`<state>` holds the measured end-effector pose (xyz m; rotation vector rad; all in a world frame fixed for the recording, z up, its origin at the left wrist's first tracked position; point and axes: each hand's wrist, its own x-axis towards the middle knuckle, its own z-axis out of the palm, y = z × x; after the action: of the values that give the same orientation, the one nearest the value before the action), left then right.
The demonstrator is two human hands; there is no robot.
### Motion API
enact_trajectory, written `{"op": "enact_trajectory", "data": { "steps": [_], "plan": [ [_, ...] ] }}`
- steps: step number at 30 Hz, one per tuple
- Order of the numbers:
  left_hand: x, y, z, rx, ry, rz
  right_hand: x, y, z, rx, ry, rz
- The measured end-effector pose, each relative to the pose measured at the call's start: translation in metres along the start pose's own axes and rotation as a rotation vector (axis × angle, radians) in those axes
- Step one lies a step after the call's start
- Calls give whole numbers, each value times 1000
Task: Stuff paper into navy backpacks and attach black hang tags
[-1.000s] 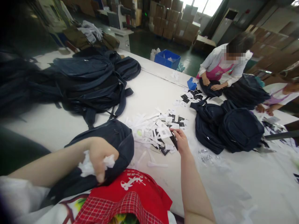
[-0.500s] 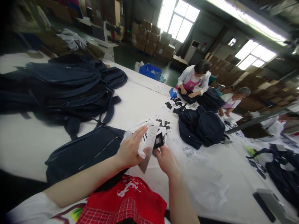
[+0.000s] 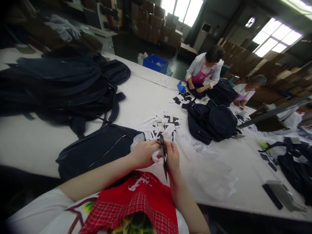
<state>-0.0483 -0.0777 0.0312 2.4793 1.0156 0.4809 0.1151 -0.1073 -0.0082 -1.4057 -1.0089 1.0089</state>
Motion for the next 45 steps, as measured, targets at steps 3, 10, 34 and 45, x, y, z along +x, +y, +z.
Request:
{"op": "enact_trajectory", "data": {
  "steps": [3, 10, 34, 45],
  "plan": [
    [3, -1, 5, -40, -37, -60, 5, -7, 0, 129, 59, 14],
    [9, -7, 12, -263, 144, -219, 6, -13, 2, 262, 32, 27],
    [9, -7, 22, -995, -32, -119, 13, -5, -11, -812, 320, -539],
    [3, -2, 15, -739, -124, -196, 18, -24, -22, 247, -53, -199]
  ]
}}
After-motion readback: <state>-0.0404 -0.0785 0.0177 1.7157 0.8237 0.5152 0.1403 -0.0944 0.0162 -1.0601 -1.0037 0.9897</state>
